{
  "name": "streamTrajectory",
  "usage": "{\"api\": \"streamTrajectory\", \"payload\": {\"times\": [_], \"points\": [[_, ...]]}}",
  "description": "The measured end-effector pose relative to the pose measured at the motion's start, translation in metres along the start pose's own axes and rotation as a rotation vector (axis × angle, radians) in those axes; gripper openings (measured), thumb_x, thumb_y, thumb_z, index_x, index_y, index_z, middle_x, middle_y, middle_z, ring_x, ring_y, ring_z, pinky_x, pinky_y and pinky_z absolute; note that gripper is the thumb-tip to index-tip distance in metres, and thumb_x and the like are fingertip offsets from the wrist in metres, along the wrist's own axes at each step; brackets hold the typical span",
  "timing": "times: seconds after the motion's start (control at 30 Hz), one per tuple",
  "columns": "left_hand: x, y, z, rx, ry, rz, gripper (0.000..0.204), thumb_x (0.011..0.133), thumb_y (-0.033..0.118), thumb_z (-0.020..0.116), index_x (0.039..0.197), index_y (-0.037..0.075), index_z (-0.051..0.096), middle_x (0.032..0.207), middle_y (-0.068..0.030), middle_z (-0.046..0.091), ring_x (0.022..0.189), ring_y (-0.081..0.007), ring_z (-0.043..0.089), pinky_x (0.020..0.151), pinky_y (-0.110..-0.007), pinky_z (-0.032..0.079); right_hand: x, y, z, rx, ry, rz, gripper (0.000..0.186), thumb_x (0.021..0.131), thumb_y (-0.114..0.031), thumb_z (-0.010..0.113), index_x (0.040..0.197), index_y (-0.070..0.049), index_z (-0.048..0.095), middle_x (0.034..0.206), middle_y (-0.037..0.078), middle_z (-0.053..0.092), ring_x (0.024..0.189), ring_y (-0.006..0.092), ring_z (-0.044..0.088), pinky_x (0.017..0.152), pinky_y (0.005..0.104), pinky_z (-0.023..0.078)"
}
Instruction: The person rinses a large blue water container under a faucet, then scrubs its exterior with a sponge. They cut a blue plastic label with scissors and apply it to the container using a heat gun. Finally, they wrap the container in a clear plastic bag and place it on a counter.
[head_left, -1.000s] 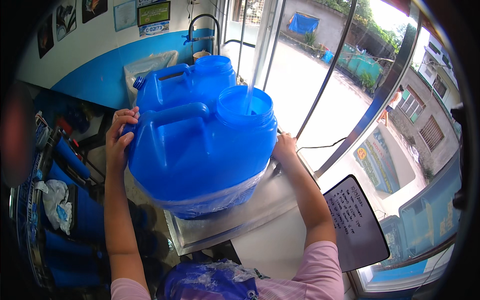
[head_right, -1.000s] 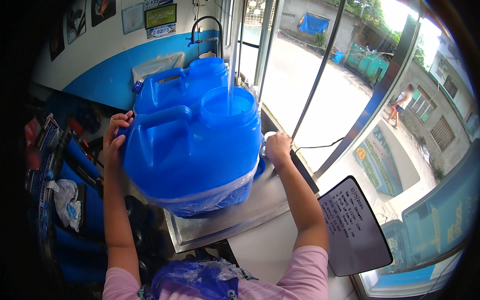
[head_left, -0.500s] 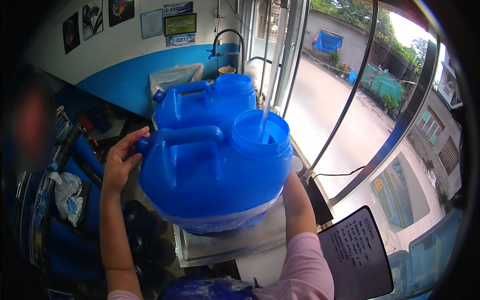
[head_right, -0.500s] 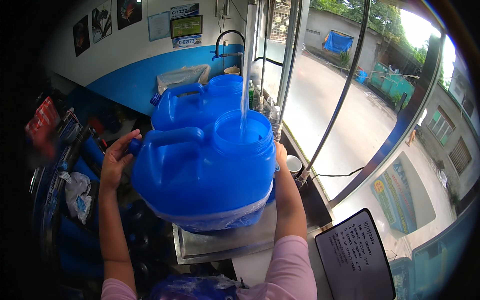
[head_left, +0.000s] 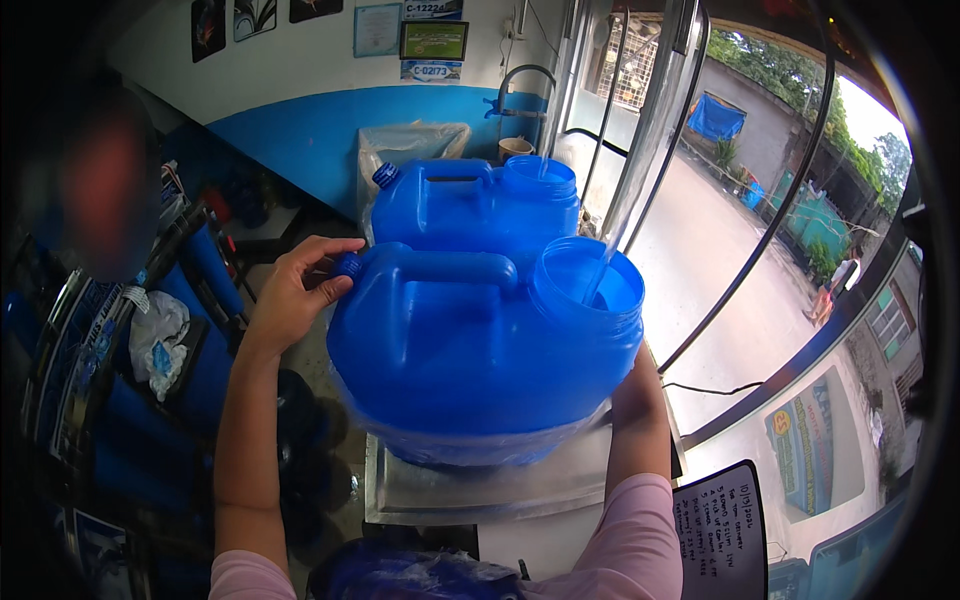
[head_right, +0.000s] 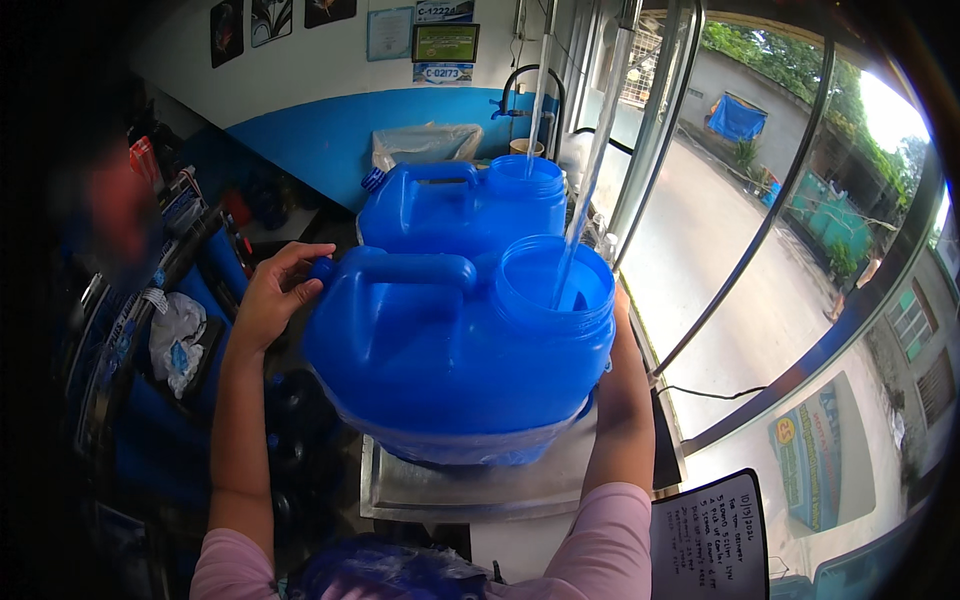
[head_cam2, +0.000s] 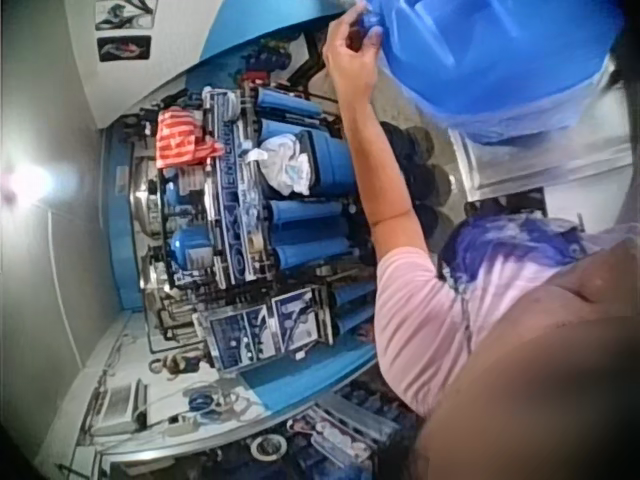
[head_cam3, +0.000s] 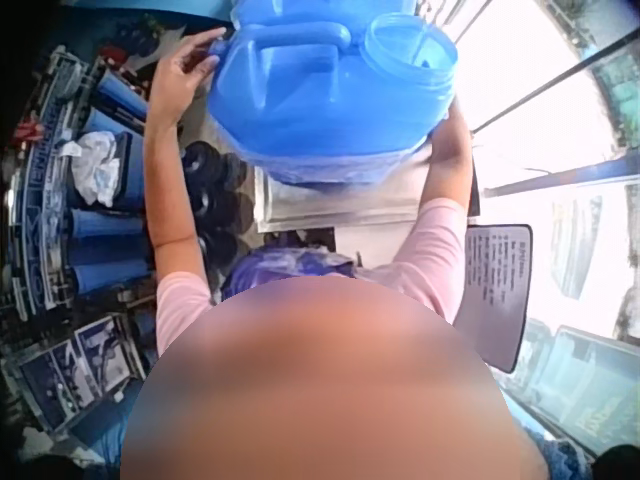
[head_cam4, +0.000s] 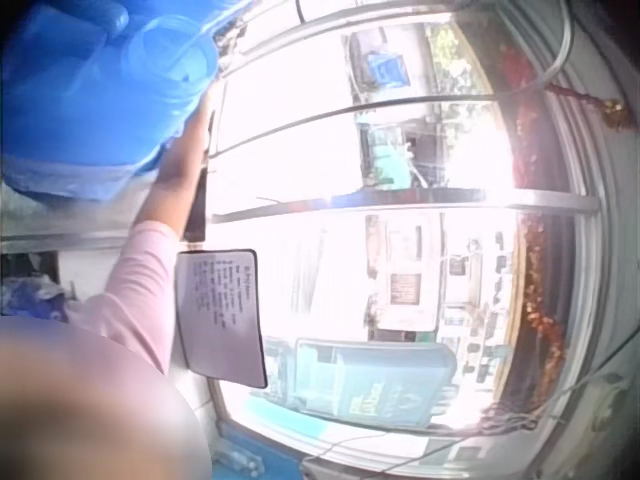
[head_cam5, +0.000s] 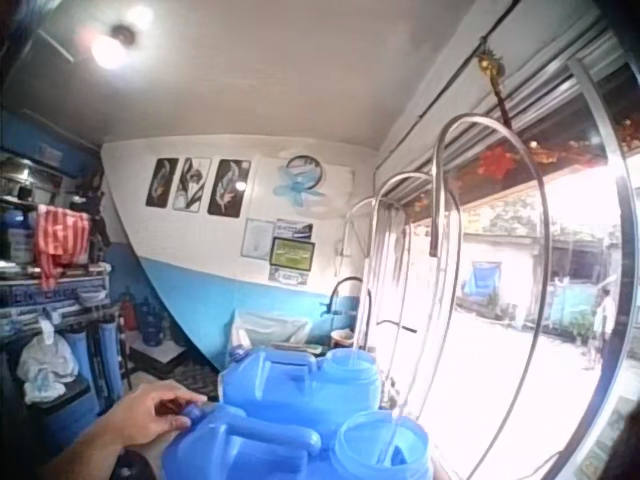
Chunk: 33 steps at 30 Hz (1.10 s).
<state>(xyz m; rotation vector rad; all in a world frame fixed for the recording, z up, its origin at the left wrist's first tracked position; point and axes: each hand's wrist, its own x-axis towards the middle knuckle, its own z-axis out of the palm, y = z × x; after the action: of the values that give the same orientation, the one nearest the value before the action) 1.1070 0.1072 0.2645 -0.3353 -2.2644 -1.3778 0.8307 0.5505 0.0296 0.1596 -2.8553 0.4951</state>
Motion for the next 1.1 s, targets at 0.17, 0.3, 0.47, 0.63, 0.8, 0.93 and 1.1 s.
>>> {"api": "streamTrajectory", "payload": {"times": [0.17,0.3,0.47,0.63,0.8,0.93,1.1], "points": [[0.001,-0.008,-0.003,-0.056,-0.053,0.122,0.036,0.079,0.019,0.073,0.112,0.007,0.065,0.104,-0.0018,0.062,0.097,-0.0147,0.059,0.090,-0.031,0.050,-0.040,-0.015,-0.046,0.061,0.027,-0.216,0.034,0.083,-0.024,0.063,0.114,-0.011,0.064,0.111,0.021,0.054,0.107,0.0372,0.054,0.087,0.0484,0.049],[0.006,-0.015,-0.009,-0.015,-0.091,0.291,0.032,0.078,0.012,0.073,0.108,0.008,0.065,0.104,-0.0018,0.063,0.100,-0.0164,0.060,0.091,-0.033,0.050,-0.090,-0.024,-0.080,0.064,0.102,-0.299,0.033,0.082,-0.023,0.063,0.113,-0.010,0.065,0.111,0.021,0.054,0.107,0.0374,0.054,0.087,0.0487,0.048],[0.004,-0.022,-0.008,-0.085,-0.113,0.252,0.044,0.080,0.033,0.072,0.116,0.009,0.063,0.107,-0.0019,0.060,0.103,-0.0163,0.058,0.094,-0.033,0.047,-0.142,-0.033,-0.099,-0.127,0.245,-0.043,0.029,0.079,-0.017,0.067,0.104,-0.004,0.069,0.114,0.022,0.054,0.109,0.0369,0.053,0.089,0.0484,0.046],[-0.002,-0.030,0.009,-0.150,0.065,0.276,0.045,0.087,0.042,0.067,0.120,0.012,0.064,0.108,-0.0036,0.060,0.102,-0.0158,0.057,0.091,-0.032,0.047,-0.161,-0.041,-0.105,-0.359,0.267,0.028,0.029,0.078,-0.011,0.065,0.106,-0.002,0.066,0.115,0.021,0.050,0.112,0.0375,0.052,0.090,0.0495,0.045],[0.007,-0.036,0.002,-0.074,0.005,0.274,0.051,0.088,0.052,0.063,0.115,0.008,0.064,0.101,-0.0027,0.057,0.097,-0.0137,0.054,0.090,-0.028,0.042,-0.159,-0.051,-0.099,-0.426,0.242,0.140,0.025,0.082,-0.011,0.059,0.103,0.000,0.066,0.115,0.021,0.049,0.112,0.0384,0.052,0.090,0.0491,0.046],[0.007,-0.035,-0.006,0.013,-0.028,0.289,0.054,0.088,0.055,0.061,0.110,0.006,0.064,0.096,-0.0026,0.055,0.092,-0.0133,0.053,0.084,-0.027,0.042,-0.158,-0.047,-0.092,-0.380,0.227,0.274,0.023,0.084,-0.013,0.056,0.100,0.000,0.066,0.109,0.021,0.056,0.103,0.0387,0.059,0.086,0.0466,0.049],[0.007,-0.031,-0.007,0.044,-0.050,0.296,0.057,0.087,0.057,0.060,0.109,0.005,0.063,0.094,-0.0029,0.055,0.089,-0.0135,0.054,0.082,-0.027,0.043,-0.163,-0.026,-0.079,-0.311,0.080,0.309,0.021,0.084,-0.013,0.053,0.098,-0.003,0.065,0.093,0.021,0.068,0.088,0.0355,0.068,0.076,0.0439,0.054]]}}
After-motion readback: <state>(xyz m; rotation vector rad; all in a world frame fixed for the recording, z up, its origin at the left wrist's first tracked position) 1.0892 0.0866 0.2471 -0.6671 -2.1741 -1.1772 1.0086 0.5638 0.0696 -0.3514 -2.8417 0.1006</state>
